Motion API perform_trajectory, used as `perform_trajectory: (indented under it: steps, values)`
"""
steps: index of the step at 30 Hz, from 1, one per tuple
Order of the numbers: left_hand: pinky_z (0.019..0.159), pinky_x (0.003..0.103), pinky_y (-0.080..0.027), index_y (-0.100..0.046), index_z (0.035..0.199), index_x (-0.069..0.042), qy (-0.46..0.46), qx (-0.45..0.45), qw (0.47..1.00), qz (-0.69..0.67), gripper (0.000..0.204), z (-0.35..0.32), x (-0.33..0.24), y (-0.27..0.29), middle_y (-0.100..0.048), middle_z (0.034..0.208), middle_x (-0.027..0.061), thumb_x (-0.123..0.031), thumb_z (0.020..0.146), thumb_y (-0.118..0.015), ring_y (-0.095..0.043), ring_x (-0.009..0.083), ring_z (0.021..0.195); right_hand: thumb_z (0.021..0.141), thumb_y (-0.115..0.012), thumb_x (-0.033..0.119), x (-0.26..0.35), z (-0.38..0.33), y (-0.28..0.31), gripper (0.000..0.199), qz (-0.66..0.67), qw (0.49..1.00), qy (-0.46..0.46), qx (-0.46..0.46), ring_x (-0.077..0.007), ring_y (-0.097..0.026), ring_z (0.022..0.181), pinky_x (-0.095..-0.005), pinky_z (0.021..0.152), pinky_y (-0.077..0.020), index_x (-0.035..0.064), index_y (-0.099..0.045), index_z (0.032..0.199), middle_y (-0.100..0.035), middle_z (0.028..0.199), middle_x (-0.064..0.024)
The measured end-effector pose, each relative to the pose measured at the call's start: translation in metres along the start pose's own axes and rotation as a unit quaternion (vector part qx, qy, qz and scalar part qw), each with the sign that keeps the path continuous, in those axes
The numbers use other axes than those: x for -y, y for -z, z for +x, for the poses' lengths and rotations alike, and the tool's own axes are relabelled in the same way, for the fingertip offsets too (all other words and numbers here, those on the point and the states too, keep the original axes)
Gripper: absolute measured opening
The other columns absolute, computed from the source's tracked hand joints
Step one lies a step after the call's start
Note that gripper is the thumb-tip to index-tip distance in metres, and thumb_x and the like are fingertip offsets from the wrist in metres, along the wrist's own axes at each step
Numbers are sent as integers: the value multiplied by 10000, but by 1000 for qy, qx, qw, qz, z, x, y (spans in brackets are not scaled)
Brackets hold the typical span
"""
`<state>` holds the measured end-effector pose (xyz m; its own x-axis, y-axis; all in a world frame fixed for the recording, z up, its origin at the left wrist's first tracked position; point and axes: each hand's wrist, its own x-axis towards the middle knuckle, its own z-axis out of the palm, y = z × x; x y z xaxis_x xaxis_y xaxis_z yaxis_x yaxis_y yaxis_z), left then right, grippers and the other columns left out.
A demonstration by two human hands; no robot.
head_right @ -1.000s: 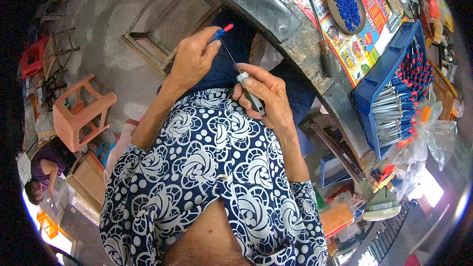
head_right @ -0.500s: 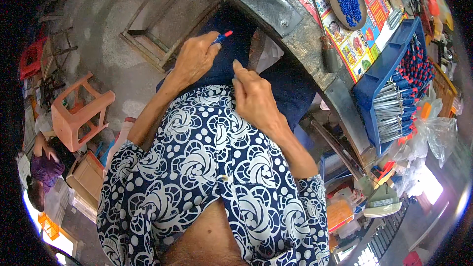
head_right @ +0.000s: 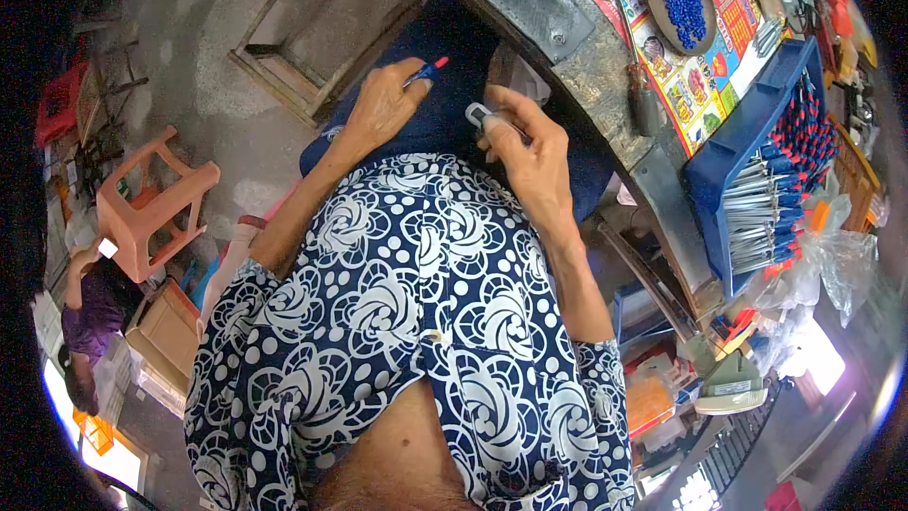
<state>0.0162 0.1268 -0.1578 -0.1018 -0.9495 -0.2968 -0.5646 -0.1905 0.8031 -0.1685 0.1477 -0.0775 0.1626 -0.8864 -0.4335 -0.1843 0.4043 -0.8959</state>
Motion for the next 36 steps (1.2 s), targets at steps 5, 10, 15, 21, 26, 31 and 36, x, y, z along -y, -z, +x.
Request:
perform_trajectory:
  steps: [5, 10, 15, 21, 26, 31, 36]
  values:
    - [661, 481, -446, -548, 794, 54, -3, -14, 1000, -1, 206, 0, -2, -4, -558, 699, 291, -145, 773, -497, -558, 449, 711, 846, -492, 77, -12, -3, 6, 313, 313, 930, -190, -10, -64, -405, 550, -153, 429, -324, -85, -467, 1113, -520, 848, -119]
    - [658, 477, -450, -560, 850, 50, 2, 6, 1000, 25, 214, -2, -2, -6, -564, 702, 285, -139, 776, -494, -564, 440, 704, 852, -473, 51, -14, 0, 13, 259, 436, 843, -292, 119, -31, -298, 503, -115, 335, -199, -83, -459, 1074, -478, 794, -129]
    - [602, 455, -400, -562, 820, 39, -17, -20, 999, 19, 194, -4, 6, -11, -537, 661, 276, -145, 781, -511, -542, 431, 658, 802, -531, 37, -13, 0, 8, 326, 249, 930, -245, 112, -57, -390, 519, -183, 362, -275, -78, -500, 1106, -492, 714, -68]
    - [621, 452, -411, -586, 866, 31, -34, -19, 998, 42, 212, 1, 13, -15, -554, 695, 278, -154, 777, -530, -561, 416, 681, 697, -560, 12, -17, -3, -8, 430, -472, 849, 229, 66, -215, -558, 661, -323, 569, -455, -40, -503, 1120, -529, 752, -121]
    - [636, 440, -419, -591, 906, 34, -10, -18, 999, 49, 239, 1, 9, -13, -568, 710, 269, -157, 772, -538, -571, 404, 701, 634, -555, -52, 2, 0, -6, 513, -548, 783, 285, 76, -268, -554, 700, -368, 573, -459, 37, -515, 1137, -497, 769, -113]
    - [646, 428, -424, -584, 928, 36, 24, 16, 1000, 1, 272, 4, 8, -6, -574, 724, 260, -182, 772, -534, -568, 409, 723, 760, -615, 48, 0, -3, -7, 396, -323, 921, 217, 3, -189, -559, 728, -294, 630, -484, 24, -516, 1144, -521, 806, -101]
    - [643, 425, -425, -580, 929, 39, 15, 4, 1000, 12, 278, 0, 4, -8, -567, 720, 267, -187, 775, -525, -568, 408, 714, 871, -523, 200, -3, -3, -4, 391, 135, 983, -97, -76, -100, -503, 642, -213, 532, -474, -77, -479, 1144, -539, 822, -144]
